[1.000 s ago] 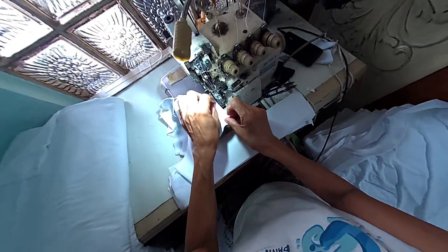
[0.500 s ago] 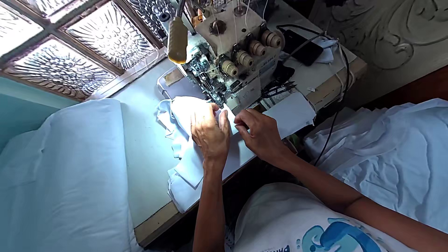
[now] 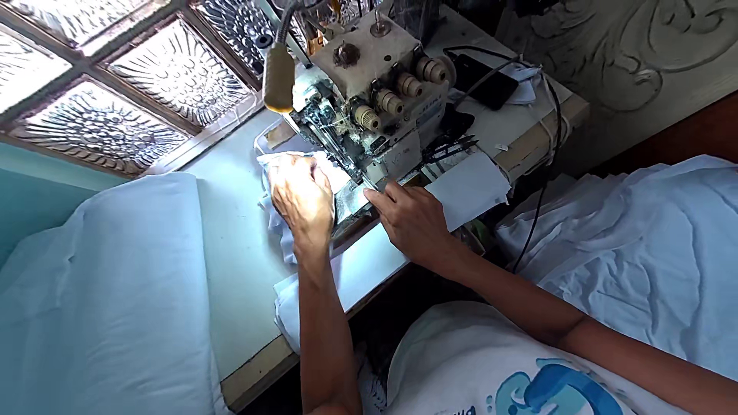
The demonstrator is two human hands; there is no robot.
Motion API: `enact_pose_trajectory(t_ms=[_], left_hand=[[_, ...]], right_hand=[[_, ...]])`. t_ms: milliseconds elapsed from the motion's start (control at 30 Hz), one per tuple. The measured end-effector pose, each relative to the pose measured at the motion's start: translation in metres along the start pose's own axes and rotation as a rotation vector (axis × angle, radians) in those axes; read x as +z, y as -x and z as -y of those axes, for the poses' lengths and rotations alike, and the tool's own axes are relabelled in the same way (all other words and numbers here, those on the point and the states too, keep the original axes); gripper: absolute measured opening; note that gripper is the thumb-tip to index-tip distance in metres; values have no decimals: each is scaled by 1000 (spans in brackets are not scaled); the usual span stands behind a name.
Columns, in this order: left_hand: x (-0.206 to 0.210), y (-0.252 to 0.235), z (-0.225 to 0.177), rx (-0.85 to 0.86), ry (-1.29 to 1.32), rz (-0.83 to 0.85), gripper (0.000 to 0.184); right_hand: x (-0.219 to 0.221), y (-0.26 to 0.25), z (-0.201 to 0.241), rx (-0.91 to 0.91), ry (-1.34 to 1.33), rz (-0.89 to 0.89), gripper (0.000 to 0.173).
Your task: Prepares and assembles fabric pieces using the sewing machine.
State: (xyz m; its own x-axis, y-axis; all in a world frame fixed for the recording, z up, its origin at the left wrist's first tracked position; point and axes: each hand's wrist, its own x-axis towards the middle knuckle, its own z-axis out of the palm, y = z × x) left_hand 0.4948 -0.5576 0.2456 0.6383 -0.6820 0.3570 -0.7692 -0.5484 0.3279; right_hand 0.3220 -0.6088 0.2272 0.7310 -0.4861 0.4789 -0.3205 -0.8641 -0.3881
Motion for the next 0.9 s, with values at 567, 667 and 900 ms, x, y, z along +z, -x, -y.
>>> enact_pose_trajectory(t_ms=[567,667,900], left_hand=[[-71,128,84,-121,149,165,17],[-79,155,88,-80,234,291,15],[-71,167,89,-109,205,245,12]], right_hand=[[-63,40,-163,747,-217,112,32],[-64,34,-161,730,-166,114,20],[-66,34,-158,630,48,53,18]])
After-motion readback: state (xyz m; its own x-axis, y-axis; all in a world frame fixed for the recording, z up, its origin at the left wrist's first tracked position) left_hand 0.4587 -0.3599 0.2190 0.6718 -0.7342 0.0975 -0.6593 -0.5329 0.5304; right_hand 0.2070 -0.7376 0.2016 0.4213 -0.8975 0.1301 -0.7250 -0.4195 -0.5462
